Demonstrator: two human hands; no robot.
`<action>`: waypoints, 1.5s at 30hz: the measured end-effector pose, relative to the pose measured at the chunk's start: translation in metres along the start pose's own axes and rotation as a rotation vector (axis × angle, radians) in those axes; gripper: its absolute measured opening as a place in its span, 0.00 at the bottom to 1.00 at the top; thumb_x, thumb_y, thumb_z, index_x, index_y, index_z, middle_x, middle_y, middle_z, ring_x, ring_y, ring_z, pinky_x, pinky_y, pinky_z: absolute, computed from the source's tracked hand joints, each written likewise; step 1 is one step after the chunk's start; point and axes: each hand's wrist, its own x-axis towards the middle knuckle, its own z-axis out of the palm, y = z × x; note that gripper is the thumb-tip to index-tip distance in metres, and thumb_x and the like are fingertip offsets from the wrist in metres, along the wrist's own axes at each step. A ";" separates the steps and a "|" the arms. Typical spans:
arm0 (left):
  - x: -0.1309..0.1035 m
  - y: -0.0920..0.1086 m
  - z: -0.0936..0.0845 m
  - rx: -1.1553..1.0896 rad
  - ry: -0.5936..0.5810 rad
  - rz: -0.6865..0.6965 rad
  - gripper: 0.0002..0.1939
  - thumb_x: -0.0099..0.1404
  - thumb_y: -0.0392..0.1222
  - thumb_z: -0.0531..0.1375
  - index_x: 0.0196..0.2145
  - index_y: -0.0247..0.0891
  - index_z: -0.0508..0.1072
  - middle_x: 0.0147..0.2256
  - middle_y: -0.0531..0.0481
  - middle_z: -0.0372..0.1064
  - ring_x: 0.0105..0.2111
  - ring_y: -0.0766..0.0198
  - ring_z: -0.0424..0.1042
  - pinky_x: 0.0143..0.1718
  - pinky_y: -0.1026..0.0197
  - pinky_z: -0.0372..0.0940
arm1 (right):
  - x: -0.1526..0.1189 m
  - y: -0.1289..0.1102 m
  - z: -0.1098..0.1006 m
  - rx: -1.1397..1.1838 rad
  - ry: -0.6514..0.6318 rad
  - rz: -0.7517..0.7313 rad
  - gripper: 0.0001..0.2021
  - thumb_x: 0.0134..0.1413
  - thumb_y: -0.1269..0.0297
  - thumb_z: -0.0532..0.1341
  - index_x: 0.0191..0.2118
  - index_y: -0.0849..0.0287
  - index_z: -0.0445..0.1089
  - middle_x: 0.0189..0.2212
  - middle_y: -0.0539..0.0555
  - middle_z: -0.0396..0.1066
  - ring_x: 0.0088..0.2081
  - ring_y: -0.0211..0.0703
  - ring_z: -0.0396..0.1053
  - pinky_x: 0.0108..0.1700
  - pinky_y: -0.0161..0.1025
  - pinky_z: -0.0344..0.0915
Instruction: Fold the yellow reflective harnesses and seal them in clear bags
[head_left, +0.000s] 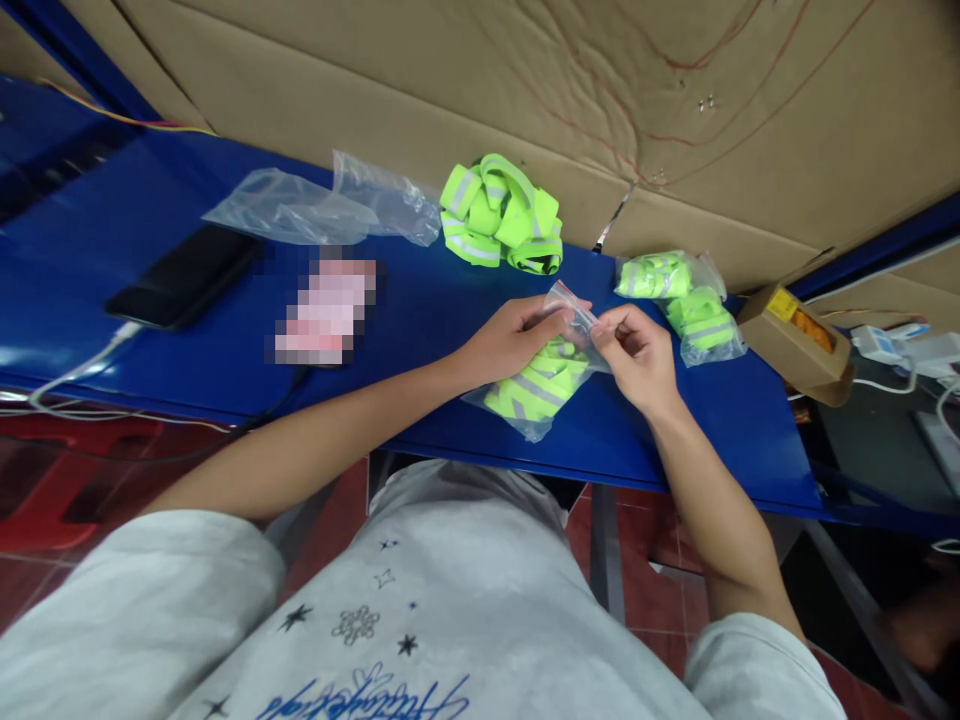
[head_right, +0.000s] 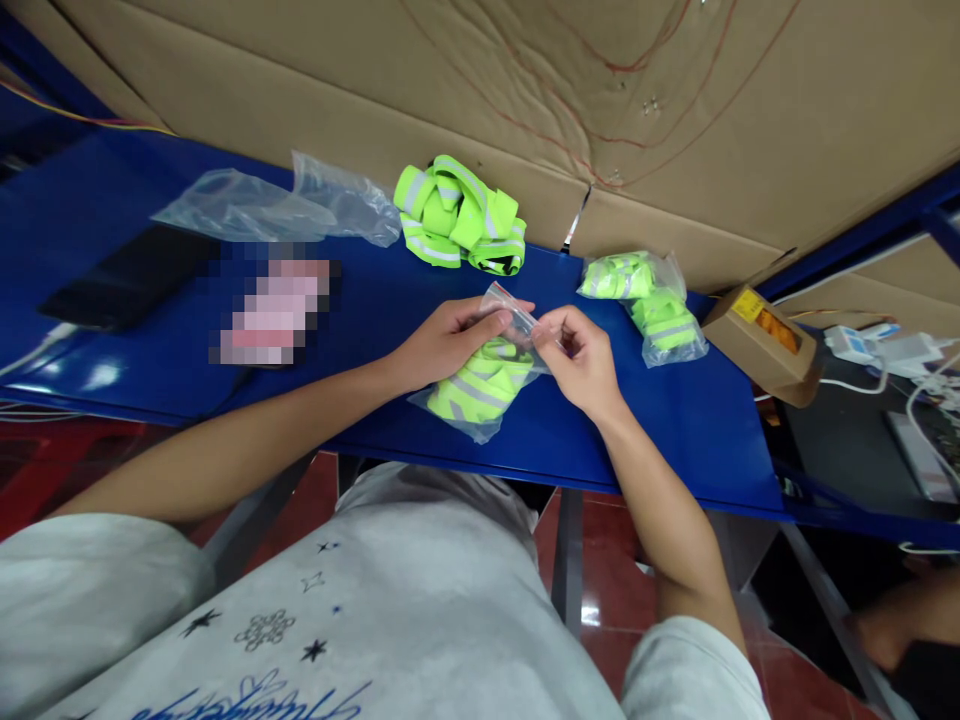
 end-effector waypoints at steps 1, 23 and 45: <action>0.000 0.000 0.000 -0.001 0.002 -0.006 0.26 0.73 0.62 0.61 0.52 0.36 0.81 0.52 0.42 0.80 0.53 0.55 0.77 0.57 0.55 0.68 | 0.000 0.000 0.000 0.002 -0.002 0.006 0.21 0.58 0.41 0.70 0.32 0.56 0.71 0.22 0.46 0.64 0.23 0.34 0.55 0.26 0.36 0.52; 0.000 -0.002 0.003 0.004 0.038 -0.019 0.23 0.72 0.61 0.62 0.49 0.38 0.81 0.46 0.44 0.81 0.47 0.57 0.78 0.52 0.56 0.70 | 0.001 -0.001 -0.002 0.045 -0.058 0.097 0.21 0.52 0.41 0.74 0.32 0.55 0.74 0.24 0.48 0.71 0.25 0.36 0.64 0.28 0.37 0.60; 0.002 -0.004 -0.002 -0.139 0.124 0.018 0.23 0.65 0.62 0.68 0.37 0.38 0.77 0.36 0.50 0.77 0.36 0.64 0.76 0.42 0.60 0.69 | -0.002 0.000 0.001 -0.038 -0.033 0.048 0.18 0.55 0.42 0.73 0.35 0.53 0.77 0.28 0.49 0.74 0.29 0.39 0.67 0.32 0.39 0.64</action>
